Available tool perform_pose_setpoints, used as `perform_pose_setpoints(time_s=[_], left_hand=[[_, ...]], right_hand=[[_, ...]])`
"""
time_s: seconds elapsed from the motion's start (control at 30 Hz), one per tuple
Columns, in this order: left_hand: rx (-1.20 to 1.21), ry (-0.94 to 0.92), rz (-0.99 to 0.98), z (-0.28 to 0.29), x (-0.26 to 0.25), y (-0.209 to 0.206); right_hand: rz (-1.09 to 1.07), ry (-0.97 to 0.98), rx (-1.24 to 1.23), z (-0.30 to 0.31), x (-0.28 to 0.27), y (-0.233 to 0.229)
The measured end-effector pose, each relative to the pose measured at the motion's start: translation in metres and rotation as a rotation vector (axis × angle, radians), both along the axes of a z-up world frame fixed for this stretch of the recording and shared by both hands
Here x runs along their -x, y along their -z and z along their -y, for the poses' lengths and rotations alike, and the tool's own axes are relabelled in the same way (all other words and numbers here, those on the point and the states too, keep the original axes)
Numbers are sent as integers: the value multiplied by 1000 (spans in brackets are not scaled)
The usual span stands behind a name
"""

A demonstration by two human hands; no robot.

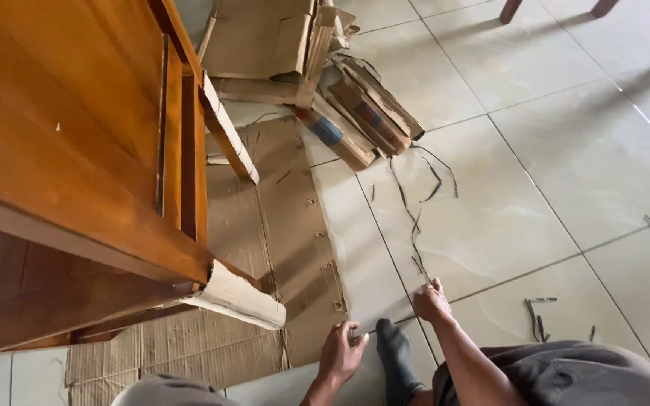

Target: Wrap a wooden chair leg with protective paper and secure it with plastic ties

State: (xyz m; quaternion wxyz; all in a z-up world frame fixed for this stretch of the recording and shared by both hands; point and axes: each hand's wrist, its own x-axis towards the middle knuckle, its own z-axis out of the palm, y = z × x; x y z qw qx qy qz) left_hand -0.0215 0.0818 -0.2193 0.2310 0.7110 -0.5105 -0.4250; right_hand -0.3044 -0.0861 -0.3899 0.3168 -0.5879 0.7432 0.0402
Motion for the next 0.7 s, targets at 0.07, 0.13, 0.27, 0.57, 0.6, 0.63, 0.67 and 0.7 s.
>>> perform_pose_setpoints(time_s=[0.07, 0.13, 0.27, 0.57, 0.6, 0.63, 0.67, 0.7], left_hand=[[-39, 0, 10, 0, -8, 10], [-83, 6, 17, -3, -13, 16], [2, -38, 10, -5, -14, 32], [-48, -81, -47, 10, -10, 69], [31, -125, -77, 10, -12, 97], [32, -123, -80, 14, -16, 86], [-97, -182, -122, 17, -19, 75], [-224, -241, -164, 22, -23, 64]], right_hand=[[-17, 49, -71, 8, -22, -42], [-37, 106, -147, 7, -37, -73], [-85, 46, -105, -5, -56, -97], [-360, -911, 607, -71, -107, -50], [159, -854, 534, -78, -121, -65], [156, -853, 534, -86, -132, -102], [502, -682, 386, -94, -142, -139], [835, -495, 230, -101, -153, -176]])
